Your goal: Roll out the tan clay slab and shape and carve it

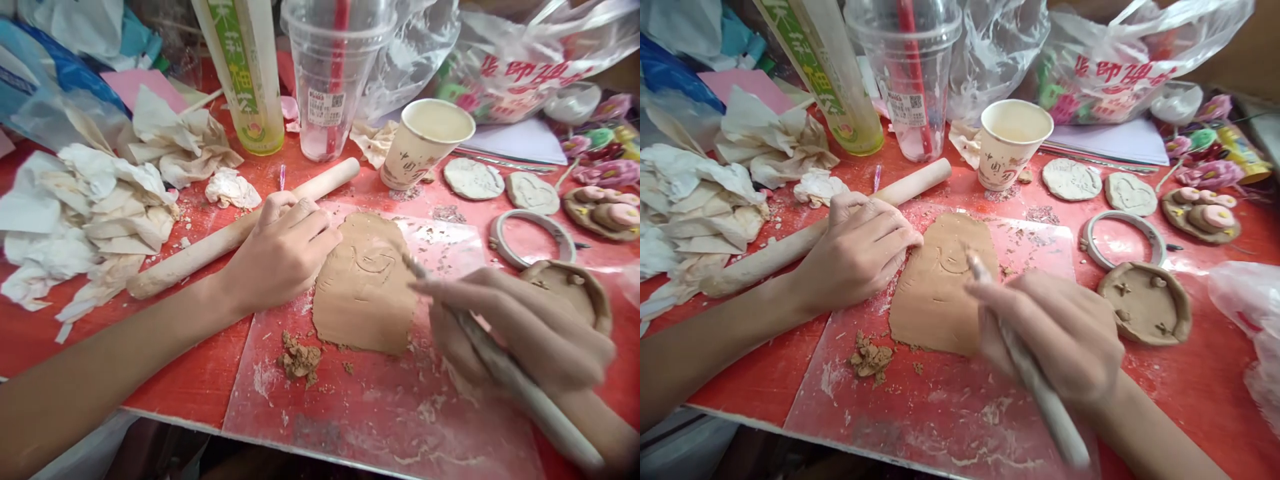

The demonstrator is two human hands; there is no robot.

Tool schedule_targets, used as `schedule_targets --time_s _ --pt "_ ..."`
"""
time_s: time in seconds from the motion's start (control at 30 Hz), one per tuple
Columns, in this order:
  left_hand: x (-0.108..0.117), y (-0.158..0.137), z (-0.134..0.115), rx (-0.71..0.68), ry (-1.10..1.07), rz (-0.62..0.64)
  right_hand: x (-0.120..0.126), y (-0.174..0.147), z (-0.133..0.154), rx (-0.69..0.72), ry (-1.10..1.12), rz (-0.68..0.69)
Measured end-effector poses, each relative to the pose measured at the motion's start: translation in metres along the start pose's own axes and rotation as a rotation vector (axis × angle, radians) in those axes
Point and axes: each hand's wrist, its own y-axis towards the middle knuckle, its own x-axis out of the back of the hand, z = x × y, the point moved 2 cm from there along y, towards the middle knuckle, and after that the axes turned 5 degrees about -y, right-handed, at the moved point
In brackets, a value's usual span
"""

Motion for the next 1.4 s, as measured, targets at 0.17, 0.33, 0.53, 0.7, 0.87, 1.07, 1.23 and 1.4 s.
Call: schedule_targets --time_s 0.17,0.33,0.53,0.7,0.87,1.07,1.23,1.4 --pt "0.001 0.0 -0.002 0.001 0.016 -0.017 -0.003 0.005 -0.015 -0.305 0.031 -0.01" --pt "-0.002 -0.003 -0.002 -0.062 -0.084 0.065 -0.007 0.006 -0.023 -0.574 0.476 -0.043" --pt "-0.007 -0.004 0.001 -0.117 -0.167 0.133 -0.009 0.008 -0.026 -0.641 0.704 -0.089" --pt "-0.002 -0.002 0.003 -0.21 -0.245 0.052 -0.008 0.007 -0.028 -0.723 0.825 -0.097" --pt "0.005 -0.002 -0.001 -0.279 -0.345 -0.052 -0.01 0.007 -0.027 -0.793 0.814 -0.072" --pt "-0.002 -0.002 -0.001 -0.12 -0.236 0.023 -0.013 0.009 -0.027 -0.8 0.895 -0.013" --pt "-0.006 -0.001 0.002 -0.036 -0.159 0.079 -0.018 0.01 -0.027 -0.828 0.998 0.131" --pt "-0.004 -0.001 0.001 -0.052 -0.16 0.064 -0.018 0.011 -0.029 -0.9 0.998 0.119"
